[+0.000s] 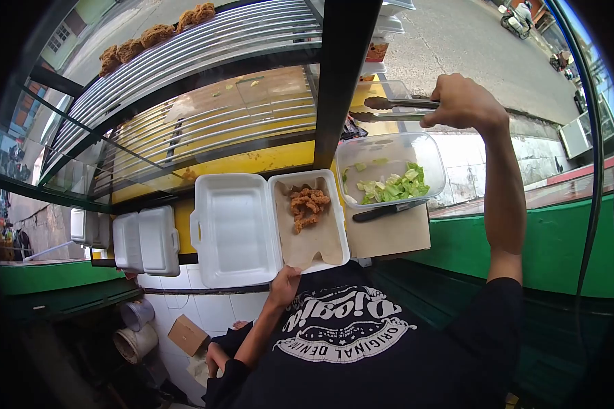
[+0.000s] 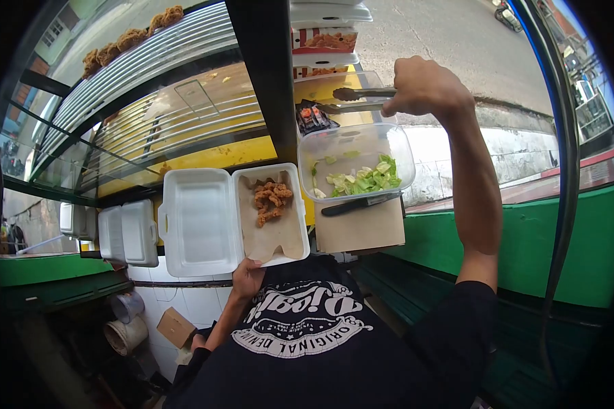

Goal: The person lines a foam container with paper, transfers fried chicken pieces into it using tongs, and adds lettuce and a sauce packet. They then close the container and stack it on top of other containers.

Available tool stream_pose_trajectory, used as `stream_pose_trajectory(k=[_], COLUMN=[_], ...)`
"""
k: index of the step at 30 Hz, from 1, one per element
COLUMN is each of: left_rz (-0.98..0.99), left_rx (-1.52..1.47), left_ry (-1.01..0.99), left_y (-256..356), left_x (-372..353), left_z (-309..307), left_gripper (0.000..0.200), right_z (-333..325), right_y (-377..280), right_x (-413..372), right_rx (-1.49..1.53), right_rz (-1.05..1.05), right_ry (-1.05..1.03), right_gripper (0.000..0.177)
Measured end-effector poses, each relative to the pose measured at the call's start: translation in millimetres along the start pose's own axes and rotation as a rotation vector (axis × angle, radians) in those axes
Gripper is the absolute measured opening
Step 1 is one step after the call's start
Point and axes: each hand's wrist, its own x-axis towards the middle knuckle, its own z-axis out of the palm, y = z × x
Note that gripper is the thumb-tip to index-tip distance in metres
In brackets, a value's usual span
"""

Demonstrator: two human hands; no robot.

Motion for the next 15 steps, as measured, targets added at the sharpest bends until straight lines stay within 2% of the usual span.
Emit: stream_pose_trajectory(k=[1, 2, 3, 4, 5, 6, 9, 12, 15], left_rz=[-0.004, -0.011, -0.008, 0.015, 0.038, 0.042, 0.067, -0.021, 0.09], left_rx=[-0.29, -0.581, -0.578, -0.508, -0.438, -0.437, -0.42, -0.507, -0.375], left_ry=[0.028, 0.055, 0.052, 0.105, 0.158, 0.16, 0.198, 0.191, 0.192], left_y=[-24.3, -37.7, -37.4, -36.3, -33.2, -29.2, -23.3, -27.4, -24.5], left_x=[4.1, 7.1, 9.3, 12.3, 15.3, 16.3, 14.8, 16.1, 19.9], left_z=[6.3, 10.0, 11.5, 14.7, 16.7, 17.7, 19.4, 20.2, 19.8], left_gripper=[0.027, 0.027, 0.027, 0.014, 0.009, 0.009, 0.009, 0.009, 0.009], right_z=[6.4, 11.7, 12.5, 17.7, 23.6, 25.8, 22.5, 14.8, 3.4], right_y=[-8.1, -13.9, -21.1, -26.6, -30.6, -32.6, -27.1, -12.8, 4.5], right_x=[12.4, 26.5, 29.4, 34.1, 37.6, 40.0, 40.3, 30.7, 11.7], right_rx=[0.012, 0.044, 0.117, 0.114, 0.111, 0.108, 0.12, 0.086, 0.098], right_rz=[-0.019, -0.022, -0.029, -0.059, -0.107, -0.157, -0.124, -0.059, -0.05], right_ry=[-0.026, -0.14, -0.211, -0.236, -0.239, -0.242, -0.209, -0.159, -0.112], right_gripper=[0.051, 0.051, 0.051, 0.05, 0.05, 0.049, 0.05, 0.046, 0.041])
